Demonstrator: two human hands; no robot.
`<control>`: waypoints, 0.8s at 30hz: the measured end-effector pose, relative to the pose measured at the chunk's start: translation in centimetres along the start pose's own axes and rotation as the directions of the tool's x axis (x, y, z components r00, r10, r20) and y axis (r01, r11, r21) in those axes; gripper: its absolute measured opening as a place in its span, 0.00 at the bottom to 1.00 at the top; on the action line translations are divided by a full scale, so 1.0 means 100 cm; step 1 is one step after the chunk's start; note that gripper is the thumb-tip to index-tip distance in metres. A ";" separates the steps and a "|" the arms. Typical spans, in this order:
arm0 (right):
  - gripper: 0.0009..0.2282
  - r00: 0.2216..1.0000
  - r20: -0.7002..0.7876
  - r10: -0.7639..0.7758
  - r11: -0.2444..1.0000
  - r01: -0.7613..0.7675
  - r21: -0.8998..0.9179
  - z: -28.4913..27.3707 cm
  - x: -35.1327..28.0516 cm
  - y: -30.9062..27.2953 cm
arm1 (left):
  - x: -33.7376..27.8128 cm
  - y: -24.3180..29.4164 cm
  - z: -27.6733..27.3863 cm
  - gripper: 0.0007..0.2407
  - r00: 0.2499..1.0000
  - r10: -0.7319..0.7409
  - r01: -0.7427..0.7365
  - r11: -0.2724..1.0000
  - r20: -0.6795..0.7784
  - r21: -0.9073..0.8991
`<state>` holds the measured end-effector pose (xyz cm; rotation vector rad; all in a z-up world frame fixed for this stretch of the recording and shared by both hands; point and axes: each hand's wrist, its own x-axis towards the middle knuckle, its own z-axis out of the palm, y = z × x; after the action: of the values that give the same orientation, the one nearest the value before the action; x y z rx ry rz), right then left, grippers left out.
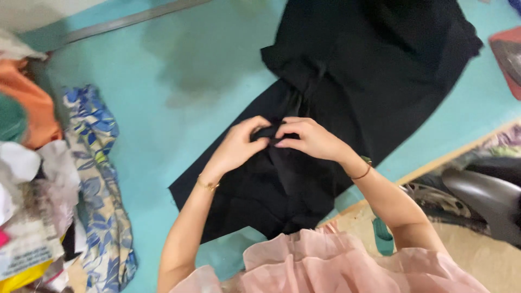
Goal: Ironing a piece of black fabric on a work table with a steam iron.
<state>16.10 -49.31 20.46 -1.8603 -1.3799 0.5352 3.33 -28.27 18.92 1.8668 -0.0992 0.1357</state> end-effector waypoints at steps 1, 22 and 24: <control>0.08 1.000 -0.019 0.014 1.000 -0.014 -0.004 -0.001 -0.008 -0.006 | -0.007 0.006 -0.001 0.13 1.000 0.010 -0.009 1.000 0.022 -0.003; 0.08 0.839 -0.536 -0.092 0.992 0.126 0.028 -0.145 -0.125 0.009 | 0.065 0.043 0.069 0.12 0.872 -0.428 0.181 0.735 -0.240 -0.653; 0.07 0.763 -0.644 0.049 0.978 -0.167 -0.123 -0.140 -0.121 0.027 | 0.083 0.032 0.085 0.16 0.831 -0.483 0.229 0.750 -0.276 -0.621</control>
<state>23.64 -65.51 26.13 -2.0053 -0.8708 -0.1875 11.49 -37.35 20.63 1.1851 0.4901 0.2096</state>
